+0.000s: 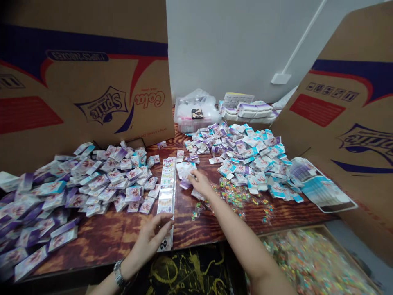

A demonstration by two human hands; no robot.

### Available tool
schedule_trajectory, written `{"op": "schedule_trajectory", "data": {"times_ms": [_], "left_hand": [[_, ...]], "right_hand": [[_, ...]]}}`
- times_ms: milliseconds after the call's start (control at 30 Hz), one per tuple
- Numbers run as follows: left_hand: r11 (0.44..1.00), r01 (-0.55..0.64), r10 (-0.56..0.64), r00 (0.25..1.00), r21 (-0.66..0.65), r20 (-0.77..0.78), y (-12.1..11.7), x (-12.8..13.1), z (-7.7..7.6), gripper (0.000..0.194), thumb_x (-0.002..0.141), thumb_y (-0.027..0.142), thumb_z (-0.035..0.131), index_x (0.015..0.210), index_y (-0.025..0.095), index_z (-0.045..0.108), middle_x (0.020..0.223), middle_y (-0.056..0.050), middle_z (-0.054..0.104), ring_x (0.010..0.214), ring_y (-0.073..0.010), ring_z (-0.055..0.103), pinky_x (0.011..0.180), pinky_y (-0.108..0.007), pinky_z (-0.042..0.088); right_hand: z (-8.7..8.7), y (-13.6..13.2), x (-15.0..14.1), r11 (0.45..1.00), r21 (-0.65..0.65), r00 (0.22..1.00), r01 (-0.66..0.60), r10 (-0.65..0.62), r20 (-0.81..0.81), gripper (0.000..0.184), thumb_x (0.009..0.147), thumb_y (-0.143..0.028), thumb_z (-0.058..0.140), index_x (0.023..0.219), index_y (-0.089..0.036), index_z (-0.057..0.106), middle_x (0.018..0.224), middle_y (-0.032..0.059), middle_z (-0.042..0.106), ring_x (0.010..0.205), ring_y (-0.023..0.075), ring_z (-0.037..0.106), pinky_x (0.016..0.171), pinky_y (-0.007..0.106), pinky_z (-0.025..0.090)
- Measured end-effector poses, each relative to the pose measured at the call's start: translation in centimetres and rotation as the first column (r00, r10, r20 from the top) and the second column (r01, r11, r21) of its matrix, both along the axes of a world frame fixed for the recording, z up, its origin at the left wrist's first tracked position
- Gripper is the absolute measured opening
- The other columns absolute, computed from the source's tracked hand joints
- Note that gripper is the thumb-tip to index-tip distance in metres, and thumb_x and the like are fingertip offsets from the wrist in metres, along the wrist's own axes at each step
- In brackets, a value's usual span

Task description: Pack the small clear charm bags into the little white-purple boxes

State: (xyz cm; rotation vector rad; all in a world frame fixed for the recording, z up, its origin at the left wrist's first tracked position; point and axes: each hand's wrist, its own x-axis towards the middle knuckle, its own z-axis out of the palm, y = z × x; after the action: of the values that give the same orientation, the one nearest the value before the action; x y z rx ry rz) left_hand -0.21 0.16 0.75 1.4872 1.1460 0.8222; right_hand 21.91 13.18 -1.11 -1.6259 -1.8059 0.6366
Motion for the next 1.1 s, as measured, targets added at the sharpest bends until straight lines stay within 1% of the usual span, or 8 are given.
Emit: {"op": "schedule_trajectory", "data": {"times_ms": [100, 267, 433, 567, 700, 800, 900, 1100], "left_hand": [[1.000, -0.013, 0.014, 1.000, -0.020, 0.016, 0.1, -0.5, -0.1, 0.025, 0.085, 0.034, 0.053, 0.105, 0.020, 0.060, 0.096, -0.006, 0.067, 0.086, -0.0200, 0.062, 0.074, -0.028, 0.048], [0.998, 0.026, -0.025, 0.999, -0.058, 0.025, 0.5, 0.0, -0.4, 0.027, 0.083, 0.035, 0.054, 0.105, 0.020, 0.061, 0.096, -0.008, 0.066, 0.086, -0.0206, 0.061, 0.076, -0.029, 0.047], [0.966, 0.101, -0.048, 0.975, -0.239, 0.216, 2.2, 3.7, -1.6, 0.039, 0.076, 0.029, 0.063, 0.112, 0.018, 0.057, 0.097, -0.008, 0.066, 0.089, -0.0211, 0.060, 0.084, -0.034, 0.045], [0.929, 0.126, -0.002, 0.942, -0.347, 0.336, 3.6, 6.4, -2.3, 0.048, 0.075, 0.027, 0.063, 0.119, 0.016, 0.050, 0.108, -0.011, 0.062, 0.092, -0.0207, 0.060, 0.079, -0.033, 0.047], [0.946, 0.124, -0.008, 0.932, -0.299, 0.363, 3.7, 7.1, -2.1, 0.052, 0.074, 0.025, 0.063, 0.122, 0.016, 0.046, 0.114, -0.011, 0.059, 0.089, -0.0184, 0.061, 0.076, -0.029, 0.047], [0.979, -0.014, 0.060, 0.974, -0.204, 0.219, 3.5, 6.9, -1.8, 0.070, 0.069, 0.025, 0.068, 0.131, 0.017, 0.036, 0.106, -0.009, 0.060, 0.072, -0.0148, 0.059, 0.068, -0.027, 0.046], [0.987, -0.150, 0.156, 0.983, -0.065, 0.095, 3.6, 6.3, -1.1, 0.065, 0.070, 0.028, 0.068, 0.127, 0.017, 0.040, 0.097, -0.006, 0.060, 0.076, -0.0167, 0.057, 0.072, -0.029, 0.045], [0.970, -0.242, 0.240, 0.969, 0.027, 0.060, 3.8, 2.9, 0.1, 0.062, 0.072, 0.033, 0.066, 0.126, 0.017, 0.041, 0.117, -0.011, 0.050, 0.100, -0.0218, 0.051, 0.084, -0.031, 0.044]], "right_hand": [[0.9, -0.7, -0.6, 0.996, -0.034, 0.996, -0.076, 0.075, -0.042, 0.031, 0.089, -0.042, 0.041, 0.096, -0.019, 0.059, 0.082, 0.0007, 0.063, 0.070, 0.0148, 0.055, 0.064, 0.024, 0.041], [2.2, -2.3, 2.7, 0.986, -0.102, 0.991, -0.134, 0.133, -0.020, 0.028, 0.086, -0.042, 0.046, 0.088, -0.018, 0.060, 0.076, 0.0003, 0.061, 0.066, 0.0142, 0.052, 0.060, 0.023, 0.038], [1.6, -4.4, 3.3, 0.964, -0.180, 0.980, -0.197, 0.201, 0.004, 0.019, 0.078, -0.035, 0.057, 0.072, -0.018, 0.061, 0.064, -0.0017, 0.058, 0.060, 0.0134, 0.050, 0.058, 0.023, 0.035], [0.6, -5.2, 2.2, 0.976, -0.170, 0.990, -0.138, 0.135, -0.026, 0.019, 0.081, -0.034, 0.053, 0.074, -0.018, 0.061, 0.065, -0.0009, 0.058, 0.062, 0.0141, 0.052, 0.058, 0.023, 0.037], [0.2, -5.6, 0.7, 0.990, -0.131, 0.992, -0.047, 0.030, -0.123, 0.022, 0.084, -0.036, 0.049, 0.081, -0.017, 0.059, 0.073, 0.0021, 0.061, 0.066, 0.0148, 0.054, 0.058, 0.024, 0.041], [0.5, -6.3, -1.3, 0.993, -0.115, 0.976, -0.026, 0.000, -0.217, 0.028, 0.090, -0.040, 0.038, 0.089, -0.017, 0.055, 0.075, 0.0026, 0.060, 0.063, 0.0134, 0.055, 0.056, 0.024, 0.044], [1.4, -6.7, -3.0, 0.989, -0.109, 0.959, -0.099, 0.066, -0.276, 0.032, 0.092, -0.044, 0.035, 0.093, -0.017, 0.053, 0.074, 0.0017, 0.060, 0.061, 0.0124, 0.057, 0.053, 0.023, 0.046], [2.8, -2.2, 0.8, 0.979, -0.089, 0.973, -0.185, 0.169, -0.160, 0.026, 0.088, -0.038, 0.043, 0.093, -0.017, 0.058, 0.083, 0.0035, 0.064, 0.074, 0.0159, 0.058, 0.065, 0.027, 0.045]]}}
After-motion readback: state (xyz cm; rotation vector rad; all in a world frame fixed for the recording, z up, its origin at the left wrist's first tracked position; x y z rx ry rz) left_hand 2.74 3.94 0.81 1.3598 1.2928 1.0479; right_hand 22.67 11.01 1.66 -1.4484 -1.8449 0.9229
